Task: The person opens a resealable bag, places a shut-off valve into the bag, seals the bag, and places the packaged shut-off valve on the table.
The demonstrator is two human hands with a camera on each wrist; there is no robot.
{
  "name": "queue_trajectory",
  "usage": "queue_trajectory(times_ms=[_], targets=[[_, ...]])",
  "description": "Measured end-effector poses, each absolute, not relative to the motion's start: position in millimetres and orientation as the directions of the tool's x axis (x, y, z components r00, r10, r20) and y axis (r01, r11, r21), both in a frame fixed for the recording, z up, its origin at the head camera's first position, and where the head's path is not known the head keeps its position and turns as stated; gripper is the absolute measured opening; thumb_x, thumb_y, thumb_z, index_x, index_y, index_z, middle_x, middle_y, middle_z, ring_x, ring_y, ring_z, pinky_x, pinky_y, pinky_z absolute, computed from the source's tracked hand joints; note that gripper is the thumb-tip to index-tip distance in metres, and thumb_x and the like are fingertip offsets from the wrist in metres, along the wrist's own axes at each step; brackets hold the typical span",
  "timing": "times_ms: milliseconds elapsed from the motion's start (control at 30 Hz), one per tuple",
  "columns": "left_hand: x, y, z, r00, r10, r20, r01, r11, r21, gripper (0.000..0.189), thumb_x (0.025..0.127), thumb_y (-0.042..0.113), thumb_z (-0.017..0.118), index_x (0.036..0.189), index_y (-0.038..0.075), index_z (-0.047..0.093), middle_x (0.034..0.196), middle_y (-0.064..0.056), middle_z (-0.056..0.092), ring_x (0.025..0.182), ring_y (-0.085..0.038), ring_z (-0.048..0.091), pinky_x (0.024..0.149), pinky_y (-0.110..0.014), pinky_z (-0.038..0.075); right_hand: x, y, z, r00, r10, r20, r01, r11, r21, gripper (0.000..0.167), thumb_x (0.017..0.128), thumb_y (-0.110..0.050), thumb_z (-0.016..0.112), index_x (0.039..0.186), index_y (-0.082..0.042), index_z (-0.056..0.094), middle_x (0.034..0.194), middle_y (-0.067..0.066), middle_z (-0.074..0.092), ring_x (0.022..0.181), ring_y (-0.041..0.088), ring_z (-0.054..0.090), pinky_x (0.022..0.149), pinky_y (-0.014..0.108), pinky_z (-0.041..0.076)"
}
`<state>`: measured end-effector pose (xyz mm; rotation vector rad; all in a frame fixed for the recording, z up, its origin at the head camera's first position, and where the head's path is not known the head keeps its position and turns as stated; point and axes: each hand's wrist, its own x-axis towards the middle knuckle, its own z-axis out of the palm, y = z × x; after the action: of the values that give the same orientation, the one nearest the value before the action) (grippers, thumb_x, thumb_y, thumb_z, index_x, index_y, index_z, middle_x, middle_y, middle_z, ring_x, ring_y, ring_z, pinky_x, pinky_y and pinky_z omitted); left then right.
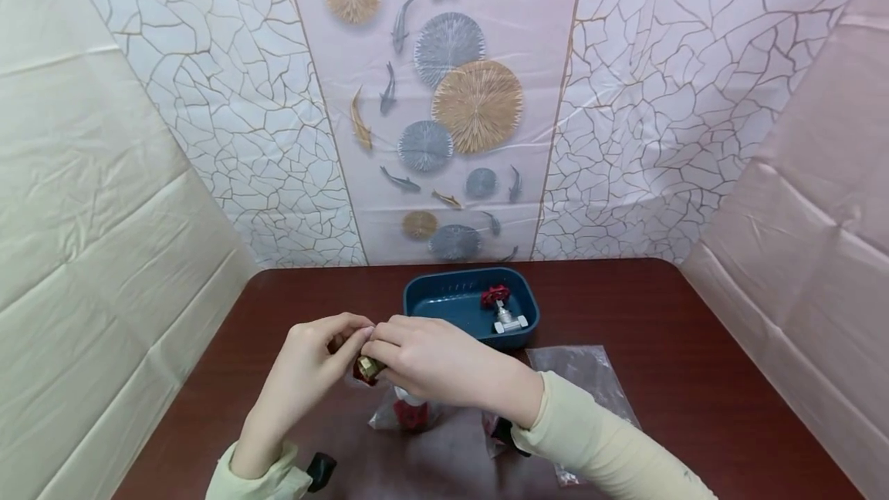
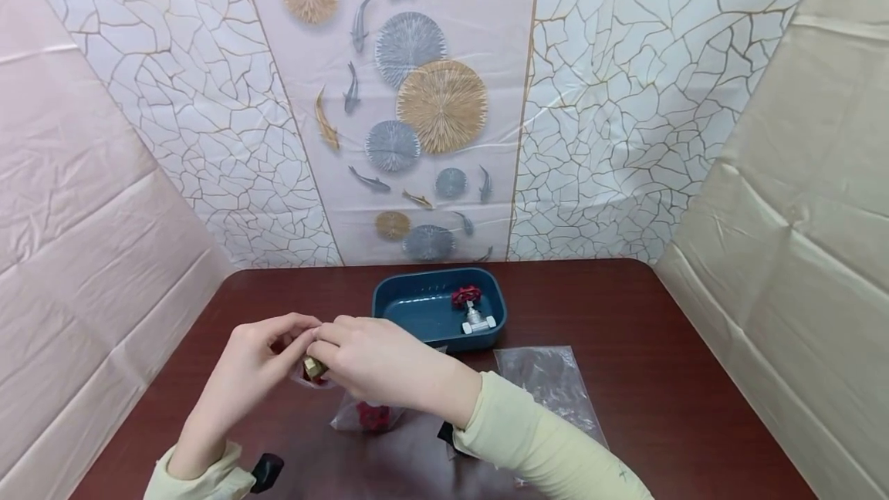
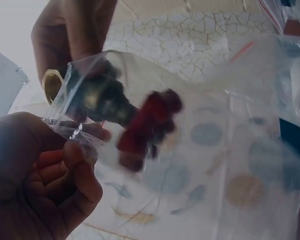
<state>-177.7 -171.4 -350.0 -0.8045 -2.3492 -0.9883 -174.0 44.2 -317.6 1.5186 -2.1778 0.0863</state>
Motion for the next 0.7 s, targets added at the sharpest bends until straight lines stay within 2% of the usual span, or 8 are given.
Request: queue_trajectory(times_ms=[233,400,533,700], targets=[[-169.4,-166.2,-347.2,-0.723,0.356,0.591,0.671,0.564,0.481,0.011,0.093,0.011,0.073,0.095,0.021,0.074,0.076,0.020,0.063,0.057,0.001,0.052,0.052,-0.021,0.045,-167.4,42.5,-330.1,-0.227,-0.857,0.464,-0.851,0.406,0.334,0.022,0.091,-0.023,0.073,0.112,-0.017,0.073,0.104,-0.007,0.069,0.091,0.009,0.058,0.077,0.020,0.047],[-164.1,-162.6,-343.0,-0.724,0.371,0.581,0.675,0.555,0.486,0.011,0.093,0.011,0.074,0.096,0.022,0.074,0.076,0.020,0.063,0.057,0.001,0.053,0.051,-0.021,0.046,-164.1,45.8,-333.2,-0.255,-0.838,0.482,-0.816,0.454,0.357,0.020,0.090,-0.029,0.074,0.108,-0.020,0.074,0.098,-0.010,0.070,0.080,0.010,0.054,0.067,0.022,0.043],[-160.8,-159.3,-342.9,-0.711,0.388,0.587,0.690,0.549,0.472,0.011,0.092,0.010,0.074,0.095,0.021,0.074,0.078,0.018,0.064,0.058,0.001,0.052,0.052,-0.018,0.044,-162.2,48.3,-336.2,-0.300,-0.846,0.440,-0.842,0.452,0.294,0.019,0.090,-0.027,0.076,0.106,-0.018,0.073,0.097,-0.008,0.070,0.077,0.008,0.055,0.067,0.020,0.045],[-159.0,-156.3,-347.1,-0.699,0.392,0.598,0.699,0.553,0.454,0.010,0.092,0.009,0.074,0.095,0.018,0.074,0.081,0.012,0.067,0.061,0.001,0.053,0.054,-0.015,0.043,-160.6,49.4,-341.9,-0.359,-0.852,0.382,-0.869,0.455,0.198,0.018,0.089,-0.023,0.077,0.106,-0.017,0.072,0.098,-0.007,0.071,0.084,0.007,0.059,0.072,0.018,0.049]])
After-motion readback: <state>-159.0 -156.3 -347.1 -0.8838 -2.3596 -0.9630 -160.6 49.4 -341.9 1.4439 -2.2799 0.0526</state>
